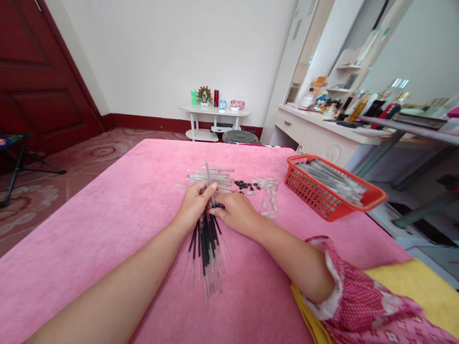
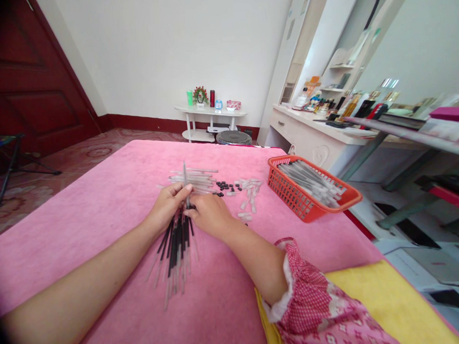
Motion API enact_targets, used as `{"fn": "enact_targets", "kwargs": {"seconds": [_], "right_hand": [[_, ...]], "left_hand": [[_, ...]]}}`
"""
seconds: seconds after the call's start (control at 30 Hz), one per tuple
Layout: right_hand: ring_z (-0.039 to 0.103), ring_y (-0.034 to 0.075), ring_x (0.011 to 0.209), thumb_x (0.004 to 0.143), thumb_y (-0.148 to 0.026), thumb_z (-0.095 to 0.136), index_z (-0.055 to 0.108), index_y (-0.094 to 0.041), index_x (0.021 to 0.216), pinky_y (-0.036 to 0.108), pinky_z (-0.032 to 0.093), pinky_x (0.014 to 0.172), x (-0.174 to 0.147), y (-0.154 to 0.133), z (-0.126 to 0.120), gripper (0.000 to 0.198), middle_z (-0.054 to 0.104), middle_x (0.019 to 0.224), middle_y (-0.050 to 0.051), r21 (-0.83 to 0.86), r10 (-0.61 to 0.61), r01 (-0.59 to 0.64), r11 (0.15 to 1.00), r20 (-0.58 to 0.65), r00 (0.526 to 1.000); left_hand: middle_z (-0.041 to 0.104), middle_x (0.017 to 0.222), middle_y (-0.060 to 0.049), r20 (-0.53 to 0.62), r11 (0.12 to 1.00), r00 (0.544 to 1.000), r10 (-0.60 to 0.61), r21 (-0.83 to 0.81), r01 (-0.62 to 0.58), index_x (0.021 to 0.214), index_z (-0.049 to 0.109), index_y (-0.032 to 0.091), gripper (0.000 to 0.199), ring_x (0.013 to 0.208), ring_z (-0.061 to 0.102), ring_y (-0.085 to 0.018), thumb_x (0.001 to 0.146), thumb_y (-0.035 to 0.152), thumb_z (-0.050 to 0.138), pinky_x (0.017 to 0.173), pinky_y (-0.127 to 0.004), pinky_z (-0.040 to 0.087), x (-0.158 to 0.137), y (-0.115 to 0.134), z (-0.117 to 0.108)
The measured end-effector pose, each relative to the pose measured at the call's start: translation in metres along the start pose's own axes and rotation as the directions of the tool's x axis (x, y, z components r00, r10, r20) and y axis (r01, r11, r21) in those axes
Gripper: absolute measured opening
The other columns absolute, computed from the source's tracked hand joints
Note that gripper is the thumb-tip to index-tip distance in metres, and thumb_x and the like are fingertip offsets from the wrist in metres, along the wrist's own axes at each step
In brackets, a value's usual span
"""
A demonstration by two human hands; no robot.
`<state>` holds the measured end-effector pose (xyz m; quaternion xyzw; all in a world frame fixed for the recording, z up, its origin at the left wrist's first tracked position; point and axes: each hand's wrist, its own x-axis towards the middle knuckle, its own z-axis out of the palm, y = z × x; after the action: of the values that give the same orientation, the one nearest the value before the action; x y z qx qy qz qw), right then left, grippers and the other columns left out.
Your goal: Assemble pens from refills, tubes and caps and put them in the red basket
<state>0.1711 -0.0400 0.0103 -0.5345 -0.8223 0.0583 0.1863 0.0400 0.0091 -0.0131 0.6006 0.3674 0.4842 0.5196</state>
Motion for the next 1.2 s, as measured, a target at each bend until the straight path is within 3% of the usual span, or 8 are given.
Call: {"fn": "enact_targets", "kwargs": {"seconds": [1.2], "right_hand": [[0.061,0.018,0.081,0.082,-0.029,0.057,0.063,-0.018,0.089,0.026,0.040,0.068,-0.0009,-0.0002,-0.0001,0.015,0.068,0.090,0.005,-0.017,0.001,-0.002,1.000,-0.001,1.000]], "left_hand": [[0.042,0.052,0.005,0.014,0.999,1.000,0.014,0.040,-0.015,0.063,0.051,0.015,0.032,0.047,0.037,-0.008,0.077,0.043,0.057,0.043,-0.020,0.027,-0.0003,0.0007,0.0003]]}}
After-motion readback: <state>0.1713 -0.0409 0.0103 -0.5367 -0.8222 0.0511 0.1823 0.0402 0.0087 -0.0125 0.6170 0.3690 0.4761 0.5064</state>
